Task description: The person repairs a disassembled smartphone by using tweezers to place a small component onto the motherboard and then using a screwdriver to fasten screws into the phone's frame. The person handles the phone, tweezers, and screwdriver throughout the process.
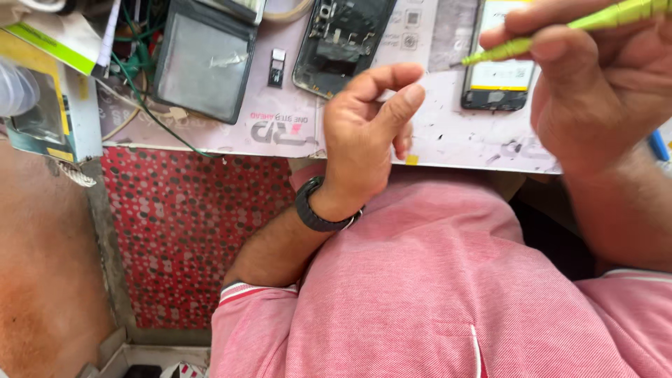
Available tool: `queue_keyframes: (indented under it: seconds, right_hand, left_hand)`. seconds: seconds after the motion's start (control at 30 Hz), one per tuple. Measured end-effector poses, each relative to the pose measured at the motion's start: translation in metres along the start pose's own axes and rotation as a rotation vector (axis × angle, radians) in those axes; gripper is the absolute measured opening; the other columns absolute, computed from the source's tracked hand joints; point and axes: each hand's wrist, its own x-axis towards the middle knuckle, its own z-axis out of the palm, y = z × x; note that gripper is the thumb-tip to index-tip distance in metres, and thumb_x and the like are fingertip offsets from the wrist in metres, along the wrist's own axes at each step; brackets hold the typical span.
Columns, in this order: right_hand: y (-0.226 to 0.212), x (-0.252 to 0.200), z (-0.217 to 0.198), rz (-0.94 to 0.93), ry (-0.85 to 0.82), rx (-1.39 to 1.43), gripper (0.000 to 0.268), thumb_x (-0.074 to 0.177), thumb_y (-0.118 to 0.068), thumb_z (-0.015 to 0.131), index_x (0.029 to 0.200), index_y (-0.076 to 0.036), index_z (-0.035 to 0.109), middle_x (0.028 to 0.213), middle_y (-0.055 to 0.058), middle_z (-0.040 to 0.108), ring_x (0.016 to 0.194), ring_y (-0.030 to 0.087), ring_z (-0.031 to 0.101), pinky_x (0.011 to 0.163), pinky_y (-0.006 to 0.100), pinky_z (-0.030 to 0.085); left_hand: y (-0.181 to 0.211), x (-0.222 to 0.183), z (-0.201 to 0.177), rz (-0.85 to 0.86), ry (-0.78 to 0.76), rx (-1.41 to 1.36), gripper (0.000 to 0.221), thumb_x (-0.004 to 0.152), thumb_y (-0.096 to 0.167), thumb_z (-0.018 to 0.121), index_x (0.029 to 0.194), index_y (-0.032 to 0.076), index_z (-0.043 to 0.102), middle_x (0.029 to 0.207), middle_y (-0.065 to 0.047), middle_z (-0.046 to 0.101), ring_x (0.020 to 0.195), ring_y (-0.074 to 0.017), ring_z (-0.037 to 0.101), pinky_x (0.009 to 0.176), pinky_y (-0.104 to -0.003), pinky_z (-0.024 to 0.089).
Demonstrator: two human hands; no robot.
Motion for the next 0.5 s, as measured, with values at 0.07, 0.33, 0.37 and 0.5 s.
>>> queue_keyframes:
  seconds: [0.07, 0.33, 0.37, 0.5]
  right_hand:
    - [0.003, -0.009, 0.002, 0.023, 0.133, 0.155, 0.026, 0.116, -0.011, 0.072, 0.12, 0.012, 0.062, 0.109, 0.022, 0.072, 0.096, 0.029, 0.077, 0.083, 0.038, 0.067]
    - [0.025, -0.023, -0.004, -0.018, 0.313, 0.372, 0.041, 0.115, -0.016, 0.075, 0.136, 0.002, 0.045, 0.11, 0.024, 0.074, 0.095, 0.033, 0.078, 0.082, 0.043, 0.069]
    - [0.028, -0.023, -0.005, -0.025, 0.308, 0.363, 0.045, 0.114, -0.016, 0.075, 0.139, -0.001, 0.041, 0.11, 0.024, 0.074, 0.095, 0.033, 0.079, 0.082, 0.043, 0.068]
    - [0.034, -0.028, -0.008, 0.015, 0.334, 0.374, 0.049, 0.11, -0.016, 0.075, 0.138, -0.003, 0.038, 0.106, 0.026, 0.074, 0.091, 0.035, 0.078, 0.079, 0.045, 0.065]
  left_hand:
    - [-0.01, 0.006, 0.005, -0.186, -0.026, -0.208, 0.025, 0.101, 0.012, 0.073, 0.12, -0.004, 0.069, 0.079, -0.002, 0.06, 0.056, -0.0069, 0.051, 0.047, -0.026, 0.042]
    - [-0.029, 0.015, 0.016, -0.247, -0.113, -0.342, 0.03, 0.102, 0.015, 0.074, 0.126, -0.003, 0.069, 0.099, -0.005, 0.068, 0.063, -0.0075, 0.051, 0.053, -0.025, 0.042]
    - [-0.029, 0.015, 0.017, -0.243, -0.115, -0.35, 0.031, 0.101, 0.016, 0.074, 0.126, -0.002, 0.069, 0.1, -0.005, 0.068, 0.063, -0.0072, 0.051, 0.054, -0.025, 0.042]
    - [-0.032, 0.018, 0.019, -0.247, -0.114, -0.336, 0.031, 0.102, 0.016, 0.074, 0.126, -0.003, 0.069, 0.099, -0.004, 0.067, 0.064, -0.0064, 0.05, 0.054, -0.024, 0.042]
